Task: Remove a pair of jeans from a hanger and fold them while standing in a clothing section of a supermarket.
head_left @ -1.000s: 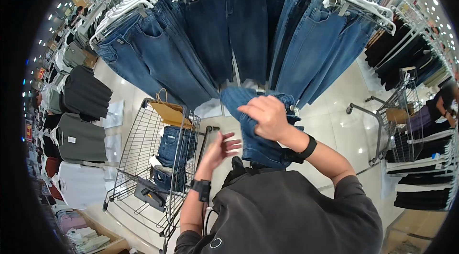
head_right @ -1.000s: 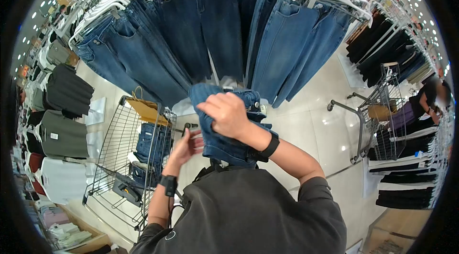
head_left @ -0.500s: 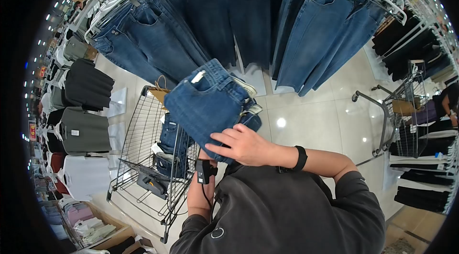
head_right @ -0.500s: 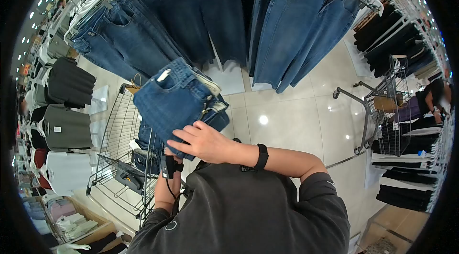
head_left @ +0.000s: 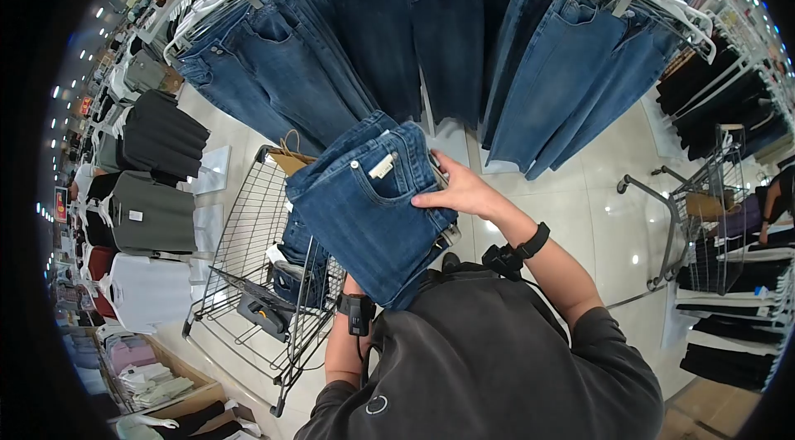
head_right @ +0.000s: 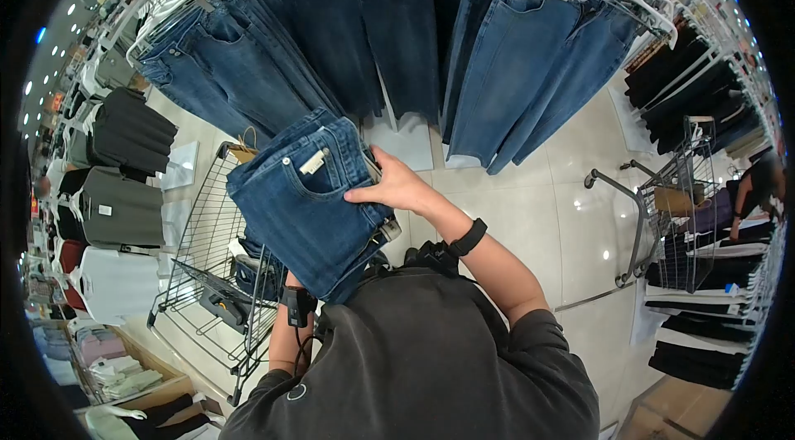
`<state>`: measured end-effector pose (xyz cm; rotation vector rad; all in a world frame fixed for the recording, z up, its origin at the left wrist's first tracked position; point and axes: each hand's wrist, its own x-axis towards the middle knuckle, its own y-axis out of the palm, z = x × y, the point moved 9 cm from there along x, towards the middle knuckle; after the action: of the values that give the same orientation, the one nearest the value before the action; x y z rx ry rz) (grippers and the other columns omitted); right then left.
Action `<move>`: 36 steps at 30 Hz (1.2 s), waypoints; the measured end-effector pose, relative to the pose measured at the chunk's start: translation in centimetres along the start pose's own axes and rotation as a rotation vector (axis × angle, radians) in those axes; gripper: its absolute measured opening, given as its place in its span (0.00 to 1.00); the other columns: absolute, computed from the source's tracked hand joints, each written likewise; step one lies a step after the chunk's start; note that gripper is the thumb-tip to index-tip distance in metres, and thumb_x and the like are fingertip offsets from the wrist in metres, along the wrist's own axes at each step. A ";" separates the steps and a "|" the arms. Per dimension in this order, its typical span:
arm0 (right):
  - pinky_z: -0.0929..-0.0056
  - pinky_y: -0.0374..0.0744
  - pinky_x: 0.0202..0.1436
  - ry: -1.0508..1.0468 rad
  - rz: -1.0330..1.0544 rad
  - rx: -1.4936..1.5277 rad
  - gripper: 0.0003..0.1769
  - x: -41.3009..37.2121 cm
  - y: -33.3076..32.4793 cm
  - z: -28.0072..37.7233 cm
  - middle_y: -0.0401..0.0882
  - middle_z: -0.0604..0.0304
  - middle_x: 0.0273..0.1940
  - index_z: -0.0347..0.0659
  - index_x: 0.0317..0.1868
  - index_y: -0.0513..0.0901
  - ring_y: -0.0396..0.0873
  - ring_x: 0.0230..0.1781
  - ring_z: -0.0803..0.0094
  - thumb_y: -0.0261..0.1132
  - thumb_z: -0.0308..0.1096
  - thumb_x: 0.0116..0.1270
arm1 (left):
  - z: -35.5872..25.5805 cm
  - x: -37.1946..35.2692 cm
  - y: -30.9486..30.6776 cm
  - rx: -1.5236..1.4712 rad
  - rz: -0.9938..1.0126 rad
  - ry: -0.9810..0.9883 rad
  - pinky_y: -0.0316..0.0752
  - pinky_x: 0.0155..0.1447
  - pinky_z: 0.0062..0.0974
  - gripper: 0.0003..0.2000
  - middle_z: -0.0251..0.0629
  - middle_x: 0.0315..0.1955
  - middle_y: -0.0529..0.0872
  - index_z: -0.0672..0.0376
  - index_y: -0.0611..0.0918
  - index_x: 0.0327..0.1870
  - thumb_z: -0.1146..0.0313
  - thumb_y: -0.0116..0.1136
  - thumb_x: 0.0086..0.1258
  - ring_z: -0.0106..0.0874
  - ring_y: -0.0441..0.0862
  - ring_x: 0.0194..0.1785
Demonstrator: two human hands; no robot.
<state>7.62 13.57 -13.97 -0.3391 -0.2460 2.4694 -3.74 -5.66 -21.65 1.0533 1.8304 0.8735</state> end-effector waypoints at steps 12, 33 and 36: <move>0.76 0.74 0.49 -0.118 -0.008 0.148 0.24 -1.7 0.7 6.9 0.78 0.61 0.41 0.31 0.49 0.75 0.73 0.43 0.79 0.74 0.33 0.57 | 0.8 -0.5 -0.9 -0.037 -0.009 0.006 0.78 0.54 0.35 0.27 0.41 0.49 0.83 0.62 0.77 0.56 0.46 0.41 0.75 0.36 0.81 0.49; 0.66 0.77 0.58 0.201 0.178 0.890 0.38 1.9 1.9 -11.8 0.78 0.53 0.55 0.33 0.65 0.68 0.79 0.53 0.64 0.71 0.43 0.58 | 1.5 5.0 3.3 -0.357 0.207 -0.121 0.76 0.56 0.35 0.27 0.42 0.50 0.82 0.62 0.78 0.55 0.45 0.42 0.74 0.35 0.80 0.50; 0.66 0.78 0.55 0.350 0.088 0.739 0.33 1.6 2.3 -13.1 0.80 0.52 0.51 0.32 0.61 0.72 0.80 0.50 0.64 0.70 0.41 0.59 | 2.1 5.1 -2.4 -0.072 -0.334 -0.255 0.75 0.58 0.35 0.30 0.44 0.53 0.81 0.62 0.76 0.58 0.41 0.41 0.73 0.36 0.80 0.52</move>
<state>9.01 14.01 -27.25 -0.4463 0.8180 2.3340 -4.13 -1.66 -26.16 0.7467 1.6824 0.5726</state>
